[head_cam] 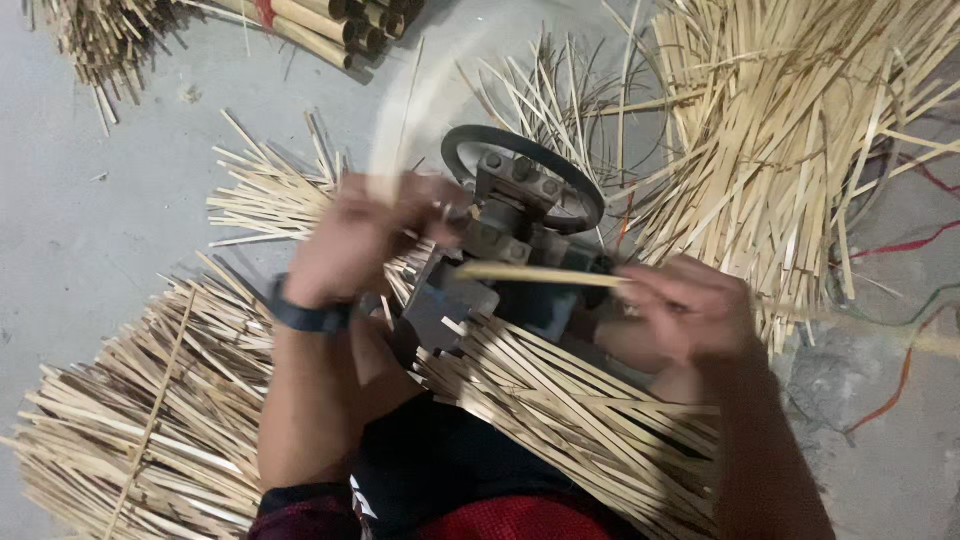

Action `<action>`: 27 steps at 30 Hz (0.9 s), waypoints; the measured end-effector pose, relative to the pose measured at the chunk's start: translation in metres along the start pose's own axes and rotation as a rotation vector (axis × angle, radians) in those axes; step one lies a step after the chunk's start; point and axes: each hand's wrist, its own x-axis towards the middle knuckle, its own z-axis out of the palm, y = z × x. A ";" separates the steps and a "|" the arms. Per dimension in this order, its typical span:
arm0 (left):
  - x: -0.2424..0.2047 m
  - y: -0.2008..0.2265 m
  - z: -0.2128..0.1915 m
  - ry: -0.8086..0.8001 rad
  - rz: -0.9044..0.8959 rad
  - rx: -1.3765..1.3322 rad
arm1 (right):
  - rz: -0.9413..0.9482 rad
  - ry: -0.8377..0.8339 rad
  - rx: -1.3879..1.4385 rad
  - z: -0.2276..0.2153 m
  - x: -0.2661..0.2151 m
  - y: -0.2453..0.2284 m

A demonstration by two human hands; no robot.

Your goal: The person uses a mechanical shaving tool to thin down bamboo strips, feeding them through the rollers and collecting them into bundles.

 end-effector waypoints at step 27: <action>0.067 -0.128 -0.009 0.251 0.138 -0.479 | 0.798 -0.280 -0.338 0.047 -0.073 0.006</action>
